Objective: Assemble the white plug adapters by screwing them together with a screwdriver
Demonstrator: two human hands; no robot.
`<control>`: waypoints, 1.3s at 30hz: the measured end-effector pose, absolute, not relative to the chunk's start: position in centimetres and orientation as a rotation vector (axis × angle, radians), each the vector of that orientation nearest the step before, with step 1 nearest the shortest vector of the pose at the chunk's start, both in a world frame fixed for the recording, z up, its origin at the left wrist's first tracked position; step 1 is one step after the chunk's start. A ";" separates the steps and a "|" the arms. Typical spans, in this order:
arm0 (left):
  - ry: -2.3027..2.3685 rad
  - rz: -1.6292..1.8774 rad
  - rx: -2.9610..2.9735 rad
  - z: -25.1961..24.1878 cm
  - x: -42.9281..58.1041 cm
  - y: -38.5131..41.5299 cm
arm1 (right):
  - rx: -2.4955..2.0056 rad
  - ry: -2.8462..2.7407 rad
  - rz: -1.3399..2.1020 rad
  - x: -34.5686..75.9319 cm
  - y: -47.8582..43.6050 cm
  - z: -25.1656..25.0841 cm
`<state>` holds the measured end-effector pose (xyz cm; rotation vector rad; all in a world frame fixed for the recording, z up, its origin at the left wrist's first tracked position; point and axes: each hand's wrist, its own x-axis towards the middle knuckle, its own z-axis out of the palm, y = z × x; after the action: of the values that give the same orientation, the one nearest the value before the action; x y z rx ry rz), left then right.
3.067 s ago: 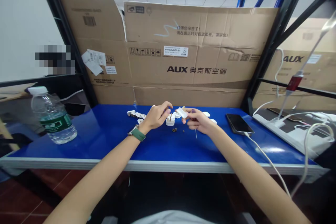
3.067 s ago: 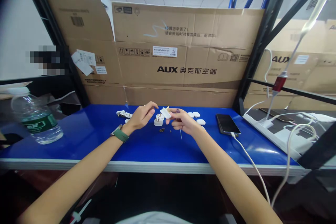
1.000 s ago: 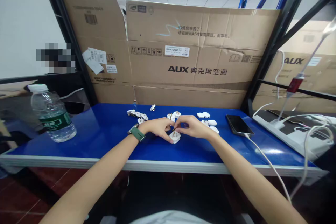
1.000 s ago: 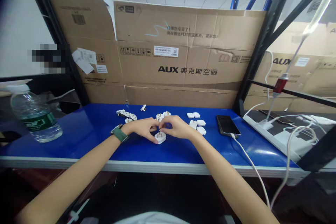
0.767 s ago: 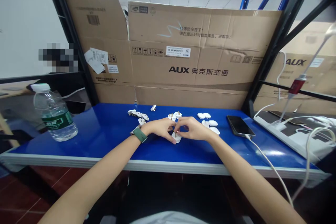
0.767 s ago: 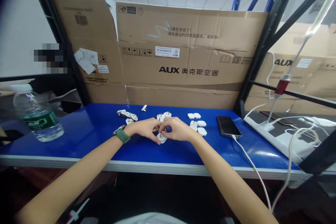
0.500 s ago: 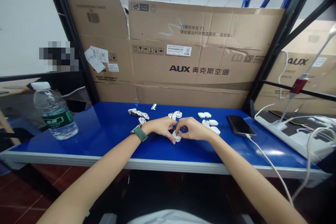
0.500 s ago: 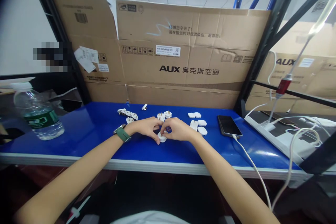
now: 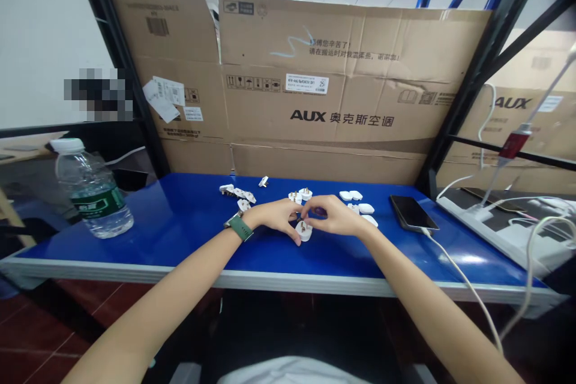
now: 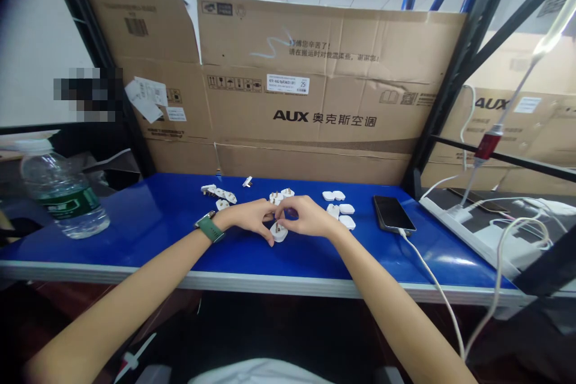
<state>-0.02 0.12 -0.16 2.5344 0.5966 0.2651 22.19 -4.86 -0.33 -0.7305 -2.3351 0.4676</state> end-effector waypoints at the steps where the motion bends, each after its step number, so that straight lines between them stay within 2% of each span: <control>1: 0.600 0.268 2.536 -0.2 0.0 0.1 | -0.725 -2.265 0.514 22.2 -4.9 -0.1; 7: 0.665 0.189 2.539 0.0 0.0 -0.1 | -0.415 -1.663 1.210 22.1 -5.1 0.7; 13: 0.621 0.207 2.516 -0.7 0.4 0.1 | -0.216 -1.377 1.479 21.3 -5.3 0.5; 39: 0.564 0.230 2.509 -1.7 0.6 0.6 | -0.392 -1.457 1.423 20.2 -5.6 -0.1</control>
<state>0.57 0.60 -1.73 2.5095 0.5642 0.2305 20.17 -5.60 -0.15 -0.3923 -1.4568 1.4231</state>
